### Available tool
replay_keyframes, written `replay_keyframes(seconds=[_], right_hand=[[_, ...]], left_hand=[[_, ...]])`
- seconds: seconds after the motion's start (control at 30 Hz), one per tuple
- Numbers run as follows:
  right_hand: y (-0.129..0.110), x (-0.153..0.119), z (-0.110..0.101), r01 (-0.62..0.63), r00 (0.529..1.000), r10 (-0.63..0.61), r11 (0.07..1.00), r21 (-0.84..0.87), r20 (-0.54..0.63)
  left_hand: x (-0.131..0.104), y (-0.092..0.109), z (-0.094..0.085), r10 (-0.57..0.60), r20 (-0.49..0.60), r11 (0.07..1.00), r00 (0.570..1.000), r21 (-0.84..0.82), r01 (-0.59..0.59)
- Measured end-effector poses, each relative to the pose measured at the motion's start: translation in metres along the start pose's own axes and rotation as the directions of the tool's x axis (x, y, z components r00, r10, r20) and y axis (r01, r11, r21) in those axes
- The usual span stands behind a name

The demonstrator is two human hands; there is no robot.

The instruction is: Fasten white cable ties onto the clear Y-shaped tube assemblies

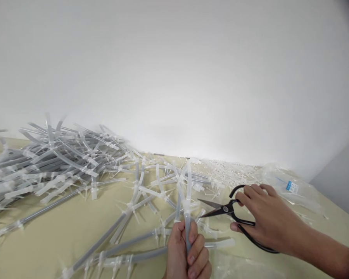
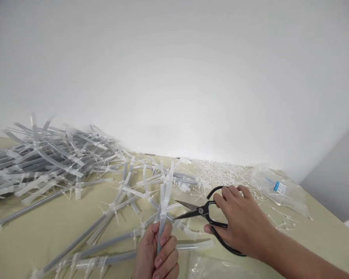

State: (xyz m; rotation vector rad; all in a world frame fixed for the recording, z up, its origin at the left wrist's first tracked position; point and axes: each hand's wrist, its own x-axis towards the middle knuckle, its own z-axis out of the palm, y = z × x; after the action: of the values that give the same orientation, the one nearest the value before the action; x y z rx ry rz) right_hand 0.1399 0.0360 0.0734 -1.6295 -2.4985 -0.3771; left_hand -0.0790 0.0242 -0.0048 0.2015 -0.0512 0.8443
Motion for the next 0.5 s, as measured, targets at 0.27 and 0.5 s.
replay_keyframes(seconds=[0.27,0.5], right_hand=[[-0.041,0.002,0.015,-0.092,0.995,0.096,0.967,0.239,-0.006],[-0.049,0.005,0.023,-0.065,0.997,0.071,0.954,0.292,-0.008]], left_hand=[[0.000,-0.001,0.001,-0.051,0.052,0.997,0.997,0.065,0.047],[-0.001,0.001,0.005,0.010,0.047,0.997,0.999,0.082,-0.014]])
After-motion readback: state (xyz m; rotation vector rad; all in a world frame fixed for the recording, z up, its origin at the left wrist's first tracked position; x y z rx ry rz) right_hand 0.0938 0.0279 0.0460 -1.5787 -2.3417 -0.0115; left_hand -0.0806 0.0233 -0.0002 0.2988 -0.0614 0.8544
